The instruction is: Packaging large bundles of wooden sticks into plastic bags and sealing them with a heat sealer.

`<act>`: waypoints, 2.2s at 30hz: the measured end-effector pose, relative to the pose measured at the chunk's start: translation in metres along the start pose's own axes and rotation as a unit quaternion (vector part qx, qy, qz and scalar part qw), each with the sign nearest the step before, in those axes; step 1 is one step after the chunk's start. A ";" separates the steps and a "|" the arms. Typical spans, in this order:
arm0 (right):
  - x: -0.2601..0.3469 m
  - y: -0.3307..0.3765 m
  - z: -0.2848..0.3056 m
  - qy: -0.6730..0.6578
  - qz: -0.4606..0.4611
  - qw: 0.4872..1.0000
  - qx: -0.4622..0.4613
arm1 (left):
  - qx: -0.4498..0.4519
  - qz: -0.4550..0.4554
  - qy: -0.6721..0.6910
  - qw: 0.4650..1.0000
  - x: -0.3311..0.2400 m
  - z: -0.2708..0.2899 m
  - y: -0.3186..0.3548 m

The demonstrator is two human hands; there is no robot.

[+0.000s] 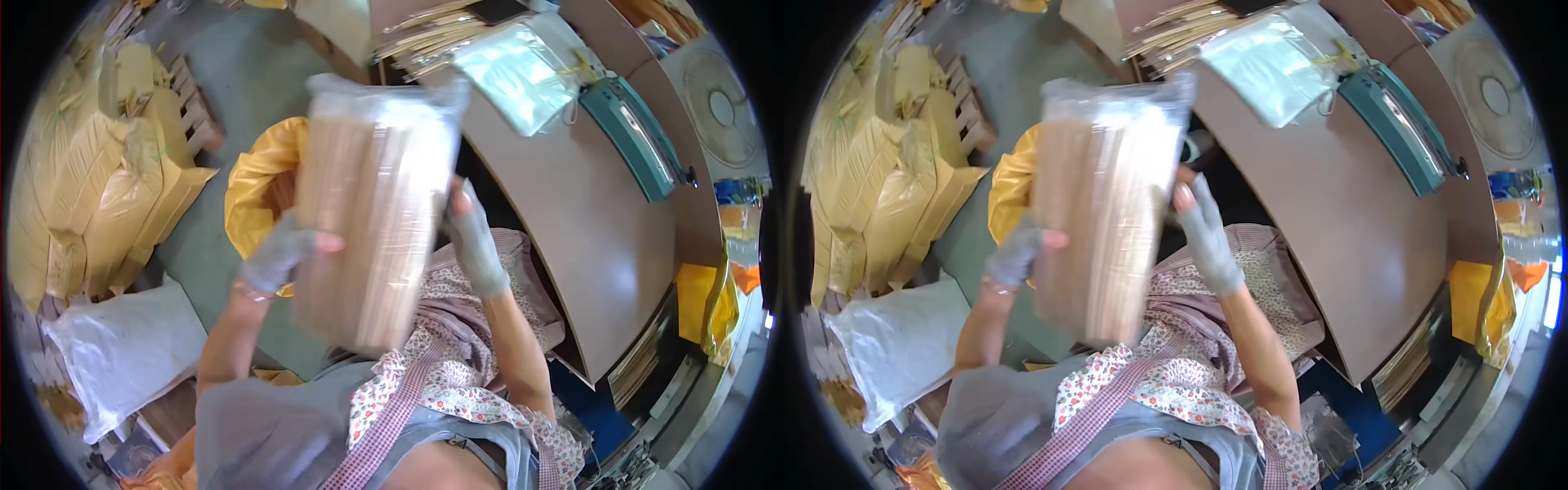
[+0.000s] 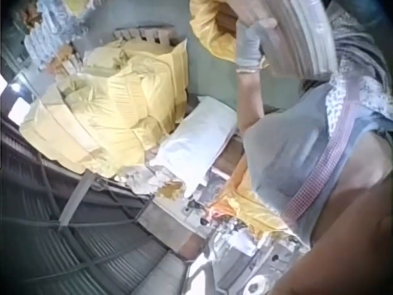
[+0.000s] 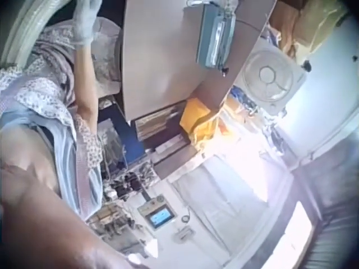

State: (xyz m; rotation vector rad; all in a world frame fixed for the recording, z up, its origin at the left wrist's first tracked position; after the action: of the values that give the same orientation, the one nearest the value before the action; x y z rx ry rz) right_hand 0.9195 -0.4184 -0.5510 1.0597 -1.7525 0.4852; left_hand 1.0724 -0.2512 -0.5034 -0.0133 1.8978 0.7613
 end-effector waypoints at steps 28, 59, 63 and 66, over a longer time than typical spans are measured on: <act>-0.064 -0.153 -0.016 0.400 0.188 0.888 -0.128 | -0.107 0.080 -0.499 0.856 0.037 0.038 -0.274; 0.106 0.437 0.517 0.303 -0.257 0.628 -0.670 | 0.179 -0.346 -0.526 0.756 0.016 -0.308 -0.235; 0.120 0.400 0.480 0.188 -0.036 0.790 -0.582 | 0.254 -0.331 -0.457 0.785 0.089 -0.434 -0.264; 0.155 0.365 0.429 0.290 -0.104 0.776 -0.551 | 0.255 -0.196 -0.249 0.914 0.111 -0.486 -0.253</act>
State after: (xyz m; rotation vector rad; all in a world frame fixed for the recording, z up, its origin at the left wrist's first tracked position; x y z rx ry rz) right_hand 0.3644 -0.5994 -0.5444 0.1762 -1.0133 -0.3531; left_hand 0.7083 -0.6649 -0.5982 0.1141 1.4797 -0.0277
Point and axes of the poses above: each hand's wrist, its own y-axis away from the middle knuckle, its own z-axis out of the back of the hand, x = y × z, the point moved 5 cm from there along -y, towards the middle knuckle, and after that the axes turned 2 degrees about -x, right-handed, at the moved point
